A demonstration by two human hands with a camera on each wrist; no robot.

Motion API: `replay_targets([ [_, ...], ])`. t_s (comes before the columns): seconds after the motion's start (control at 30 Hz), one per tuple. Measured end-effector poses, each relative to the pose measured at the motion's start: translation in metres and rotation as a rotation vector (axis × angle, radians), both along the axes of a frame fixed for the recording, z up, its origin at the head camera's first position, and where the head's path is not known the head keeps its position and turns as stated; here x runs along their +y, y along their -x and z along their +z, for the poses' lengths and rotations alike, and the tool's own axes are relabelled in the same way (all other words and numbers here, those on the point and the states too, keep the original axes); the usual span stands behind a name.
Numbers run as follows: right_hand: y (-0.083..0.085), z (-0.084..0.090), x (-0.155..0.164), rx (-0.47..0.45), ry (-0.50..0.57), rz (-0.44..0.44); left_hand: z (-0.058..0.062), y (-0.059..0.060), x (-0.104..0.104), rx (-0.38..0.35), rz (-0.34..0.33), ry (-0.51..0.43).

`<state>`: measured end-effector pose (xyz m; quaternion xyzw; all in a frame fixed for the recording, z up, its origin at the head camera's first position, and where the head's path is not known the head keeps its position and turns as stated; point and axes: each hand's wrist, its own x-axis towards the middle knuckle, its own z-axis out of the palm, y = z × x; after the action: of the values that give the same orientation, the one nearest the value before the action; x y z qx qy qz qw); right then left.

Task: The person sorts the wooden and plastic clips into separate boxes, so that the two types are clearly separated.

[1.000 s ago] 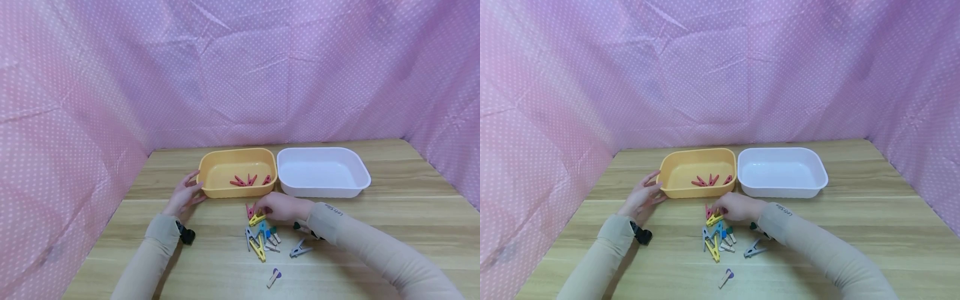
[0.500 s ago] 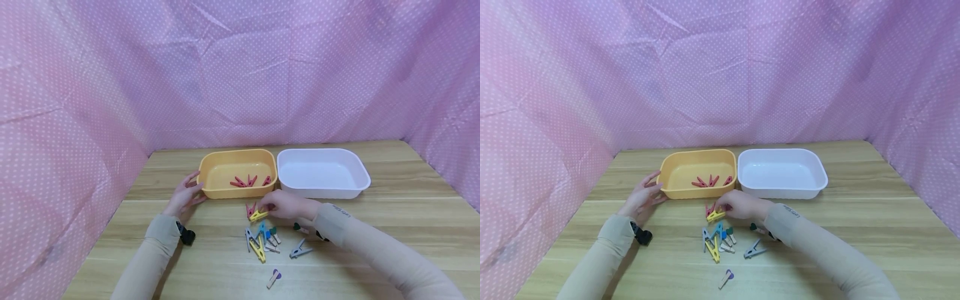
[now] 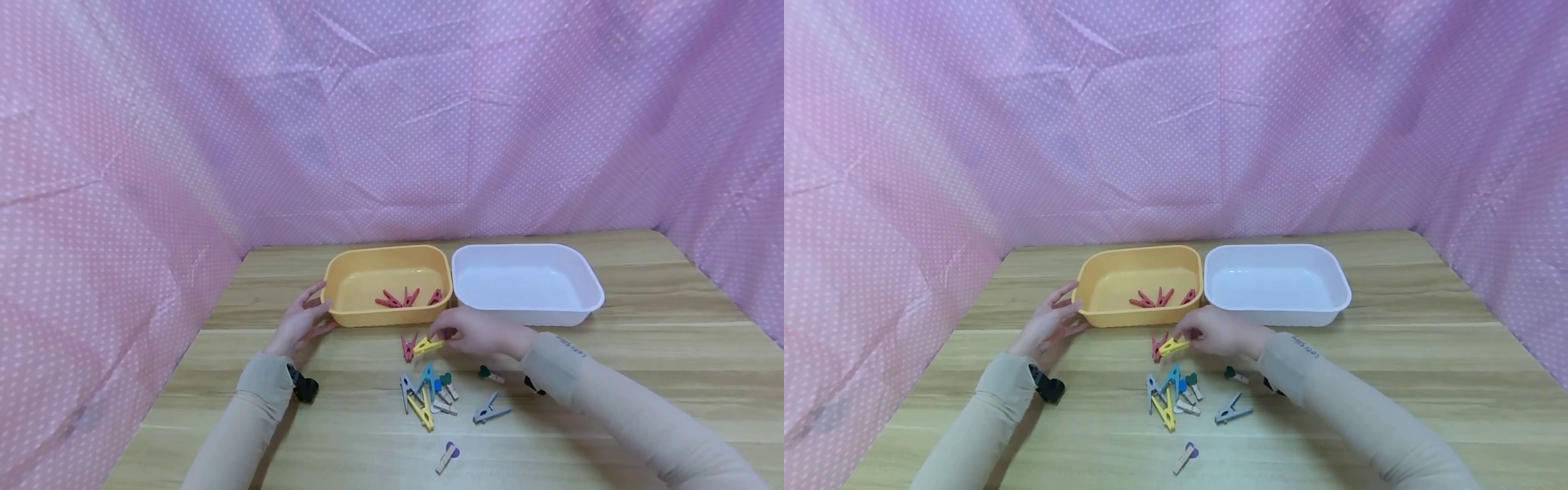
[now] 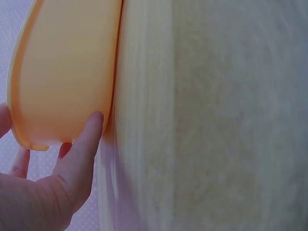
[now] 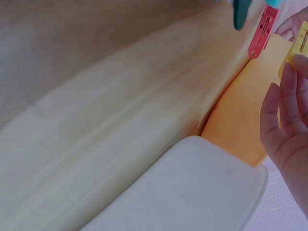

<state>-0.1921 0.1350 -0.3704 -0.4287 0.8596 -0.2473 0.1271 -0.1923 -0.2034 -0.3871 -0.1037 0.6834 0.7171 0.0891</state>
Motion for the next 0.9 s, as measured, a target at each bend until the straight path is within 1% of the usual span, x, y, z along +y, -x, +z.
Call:
replay_targets([
  [0.13,0.002,0.004,0.001,0.02,0.031,0.04,0.0,0.0,-0.001,0.0,0.0,0.002],
  [0.3,0.005,0.011,0.002,0.08,0.08,0.064,0.001,-0.001,-0.001,-0.001,-0.003,0.001],
  [0.47,0.008,0.02,0.003,0.109,0.079,0.031,0.001,0.0,0.0,0.0,-0.003,-0.003],
  [0.7,0.012,0.037,0.002,0.147,0.088,0.024,0.003,0.0,0.0,-0.006,0.002,0.002],
  [0.9,0.015,0.05,0.001,0.156,0.083,-0.01,0.003,0.0,-0.001,-0.004,-0.004,-0.005],
])
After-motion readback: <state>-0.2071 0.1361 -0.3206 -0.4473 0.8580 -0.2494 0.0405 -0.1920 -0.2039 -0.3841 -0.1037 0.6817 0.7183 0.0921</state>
